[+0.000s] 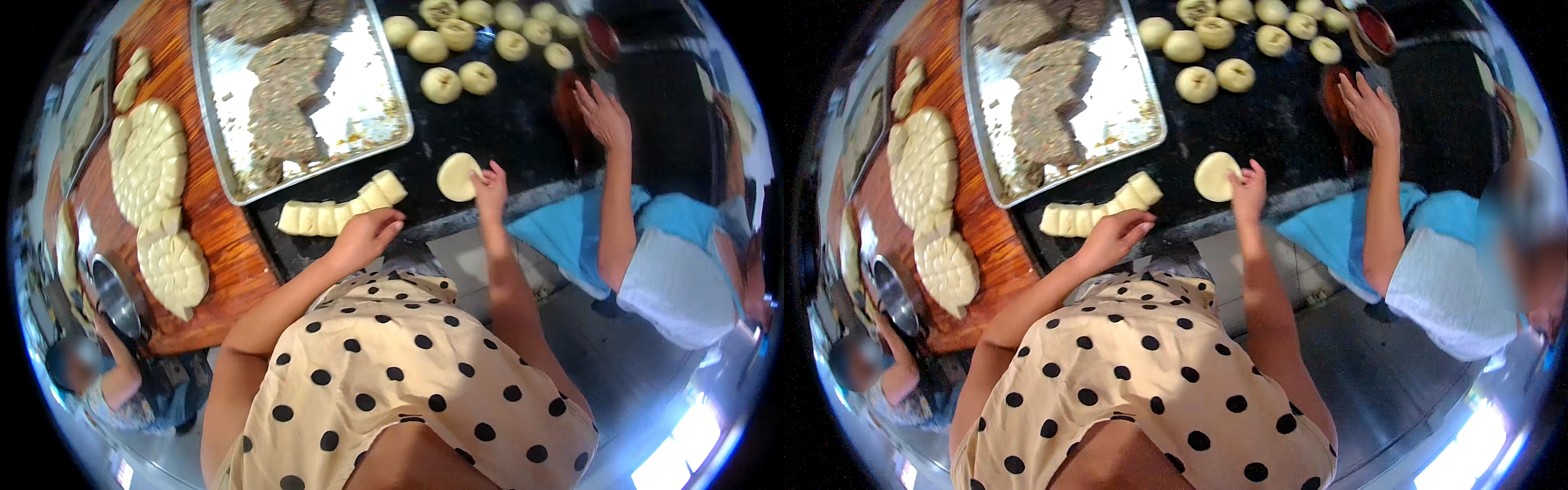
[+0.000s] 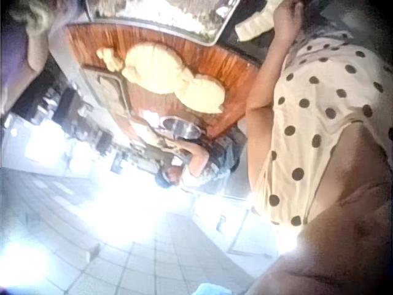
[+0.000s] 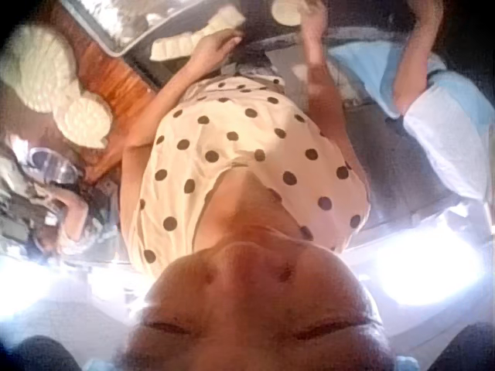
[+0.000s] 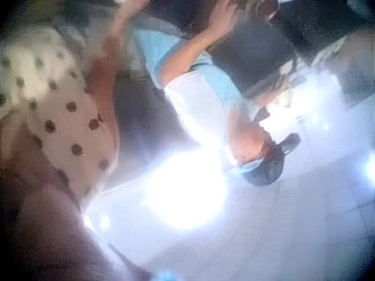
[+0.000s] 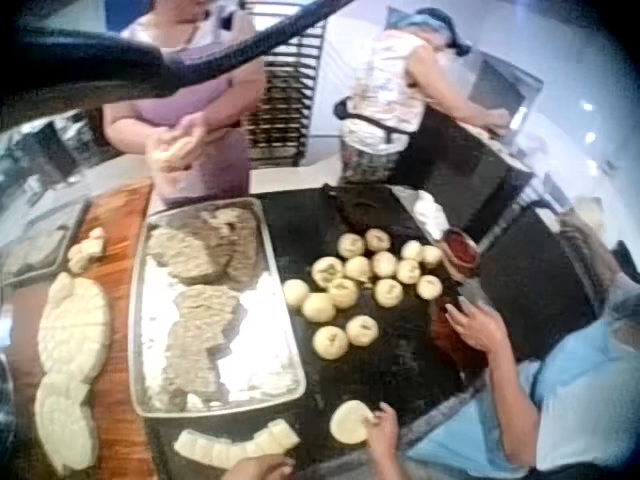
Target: The person prepares buns by hand, placing a meat and vegetable filling onto pieces of dough and folding the dough over the filling to seal it.
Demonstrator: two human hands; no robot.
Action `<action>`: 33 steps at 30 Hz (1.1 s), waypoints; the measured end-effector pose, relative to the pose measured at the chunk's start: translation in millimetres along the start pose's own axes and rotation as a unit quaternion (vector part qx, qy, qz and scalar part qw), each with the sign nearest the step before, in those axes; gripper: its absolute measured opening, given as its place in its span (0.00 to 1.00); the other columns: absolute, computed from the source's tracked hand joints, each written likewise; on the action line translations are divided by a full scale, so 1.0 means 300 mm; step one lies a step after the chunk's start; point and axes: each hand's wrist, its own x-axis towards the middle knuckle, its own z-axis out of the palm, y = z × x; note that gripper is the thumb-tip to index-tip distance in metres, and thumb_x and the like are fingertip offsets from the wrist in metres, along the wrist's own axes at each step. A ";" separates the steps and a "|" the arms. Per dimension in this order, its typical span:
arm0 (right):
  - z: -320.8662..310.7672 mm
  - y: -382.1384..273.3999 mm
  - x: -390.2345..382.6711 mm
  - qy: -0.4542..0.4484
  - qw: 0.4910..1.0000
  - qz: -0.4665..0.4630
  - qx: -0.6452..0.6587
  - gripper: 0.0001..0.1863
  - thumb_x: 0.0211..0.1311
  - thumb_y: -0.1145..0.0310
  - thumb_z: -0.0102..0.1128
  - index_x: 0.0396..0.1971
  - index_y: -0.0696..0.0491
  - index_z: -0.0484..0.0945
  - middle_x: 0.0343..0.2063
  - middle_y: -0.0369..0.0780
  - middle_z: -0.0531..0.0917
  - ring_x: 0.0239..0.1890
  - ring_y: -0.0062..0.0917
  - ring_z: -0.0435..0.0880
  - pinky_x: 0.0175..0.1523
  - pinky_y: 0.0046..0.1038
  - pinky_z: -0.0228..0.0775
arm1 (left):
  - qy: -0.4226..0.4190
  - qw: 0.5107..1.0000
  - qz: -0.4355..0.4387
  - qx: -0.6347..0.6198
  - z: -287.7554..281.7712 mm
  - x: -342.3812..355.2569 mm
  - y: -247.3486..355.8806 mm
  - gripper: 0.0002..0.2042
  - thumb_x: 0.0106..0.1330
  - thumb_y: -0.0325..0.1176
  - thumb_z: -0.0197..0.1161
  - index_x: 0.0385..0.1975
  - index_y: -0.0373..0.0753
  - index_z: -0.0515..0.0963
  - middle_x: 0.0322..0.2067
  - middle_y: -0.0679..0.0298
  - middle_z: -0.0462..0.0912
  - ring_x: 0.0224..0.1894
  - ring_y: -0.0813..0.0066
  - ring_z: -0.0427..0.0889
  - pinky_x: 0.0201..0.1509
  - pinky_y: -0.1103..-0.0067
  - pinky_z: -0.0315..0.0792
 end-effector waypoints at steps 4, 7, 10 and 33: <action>-0.050 -0.078 0.040 -0.136 0.948 -0.086 -0.273 0.17 0.53 0.63 0.71 0.38 0.57 0.79 0.36 0.44 0.83 0.37 0.34 0.83 0.42 0.31 0.74 | 0.036 0.999 0.014 -0.014 -0.024 0.009 0.016 0.12 0.71 0.35 0.58 0.47 0.33 0.79 0.35 0.55 0.84 0.34 0.66 0.84 0.42 0.74 0.76; -0.054 -0.245 -0.034 -0.132 0.891 -0.232 -0.368 0.14 0.51 0.65 0.70 0.29 0.57 0.76 0.31 0.47 0.84 0.30 0.41 0.83 0.37 0.36 0.74 | 0.080 0.996 0.038 -0.026 -0.026 -0.001 -0.015 0.13 0.71 0.35 0.58 0.48 0.35 0.78 0.41 0.54 0.82 0.39 0.65 0.83 0.45 0.74 0.76; -0.026 -0.391 -0.171 -0.254 0.942 -0.123 -0.184 0.12 0.55 0.67 0.69 0.34 0.57 0.77 0.30 0.43 0.84 0.27 0.27 0.85 0.34 0.29 0.75 | 0.145 0.987 0.034 -0.061 -0.044 -0.013 -0.029 0.15 0.71 0.37 0.58 0.53 0.36 0.76 0.50 0.56 0.80 0.46 0.66 0.81 0.53 0.73 0.73; 0.777 -0.578 -0.311 -0.295 0.893 -0.266 -0.214 0.35 0.47 0.62 0.75 0.54 0.58 0.67 0.48 0.49 0.76 0.53 0.44 0.76 0.56 0.40 0.70 | 0.269 0.779 -0.078 -0.561 -0.305 -0.350 -0.245 0.23 0.70 0.46 0.60 0.56 0.35 0.72 0.52 0.61 0.79 0.54 0.73 0.78 0.58 0.75 0.71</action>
